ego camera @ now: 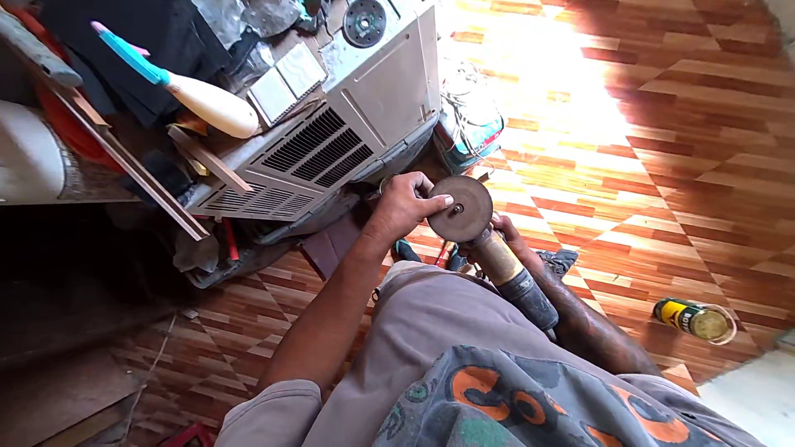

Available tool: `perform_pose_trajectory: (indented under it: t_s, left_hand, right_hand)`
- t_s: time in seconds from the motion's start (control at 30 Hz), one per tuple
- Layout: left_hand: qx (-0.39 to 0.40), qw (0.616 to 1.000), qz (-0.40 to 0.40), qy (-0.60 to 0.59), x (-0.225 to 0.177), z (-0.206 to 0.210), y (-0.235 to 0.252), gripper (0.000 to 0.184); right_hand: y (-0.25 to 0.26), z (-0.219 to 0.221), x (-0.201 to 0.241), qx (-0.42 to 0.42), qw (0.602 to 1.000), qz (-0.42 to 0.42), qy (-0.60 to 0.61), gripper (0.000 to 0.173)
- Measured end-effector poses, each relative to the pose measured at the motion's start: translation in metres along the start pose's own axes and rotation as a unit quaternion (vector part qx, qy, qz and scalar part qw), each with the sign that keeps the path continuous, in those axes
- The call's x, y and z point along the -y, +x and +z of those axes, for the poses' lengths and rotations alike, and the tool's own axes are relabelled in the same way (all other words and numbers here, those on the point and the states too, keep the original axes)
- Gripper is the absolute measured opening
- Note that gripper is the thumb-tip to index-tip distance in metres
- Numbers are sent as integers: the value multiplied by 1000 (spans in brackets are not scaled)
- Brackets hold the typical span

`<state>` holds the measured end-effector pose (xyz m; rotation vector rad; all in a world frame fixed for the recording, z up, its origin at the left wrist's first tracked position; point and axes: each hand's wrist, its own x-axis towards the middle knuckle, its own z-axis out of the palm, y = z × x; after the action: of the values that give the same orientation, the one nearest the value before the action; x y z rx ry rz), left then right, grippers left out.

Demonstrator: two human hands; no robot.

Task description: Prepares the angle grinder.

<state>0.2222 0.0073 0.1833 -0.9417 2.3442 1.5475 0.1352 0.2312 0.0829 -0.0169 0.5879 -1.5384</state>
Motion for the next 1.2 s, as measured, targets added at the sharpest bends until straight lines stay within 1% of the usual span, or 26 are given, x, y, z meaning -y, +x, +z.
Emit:
perform_pose_trajectory:
  t_s: [0.1,0.23,0.37,0.5,0.6,0.63,0.7,0.8,0.87,0.93,1.0,1.03,1.13,1.2]
  left_hand:
    - [11,1000,9,1,1,-2,0,24]
    - [24,1000,12,7,3,-6,-1,25]
    - [20,999,8,27,1,-6,0,26]
    - [23,998,6,65,-5,-4,4,29]
    - [14,998,21,61,-5,-6,3,32]
    - [3,999,18,46,-4,-9,1,31]
    - [-26,999,-9,-17,3,-20,-4,27]
    - [-58,981,-58,-175,36,-38,-8,34]
    - [-46,963,-81,-251,59,-42,-15,39]
    - [-7,950,-101,-296,72,-38,-24,40]
    - [34,944,-109,-310,75,-35,-31,38]
    - [43,946,-106,-303,74,-34,-33,36]
    - [25,954,-100,-281,61,-28,-35,29]
    - [30,954,-87,-285,56,-27,-33,32]
  right_hand:
    - [0,-1,-1,-3,1000,8,7,60]
    - [2,-13,-4,44,999,20,19,60]
    - [2,-7,-1,30,999,25,-5,62]
    - [3,-16,2,44,999,31,2,60]
    - [2,-8,1,14,1000,11,10,57]
    - [1,-9,3,20,1000,13,7,57]
    - [0,-19,6,59,998,19,14,58]
    - [0,-31,3,60,997,2,38,59]
    - [0,-37,3,61,997,-2,48,59]
    - [-3,-39,4,48,998,-4,51,58]
    - [-5,-37,6,31,998,1,51,58]
    - [-5,-39,6,34,998,3,53,58]
    - [-3,-41,8,53,997,0,58,56]
    - [-3,-39,8,51,997,-2,62,55]
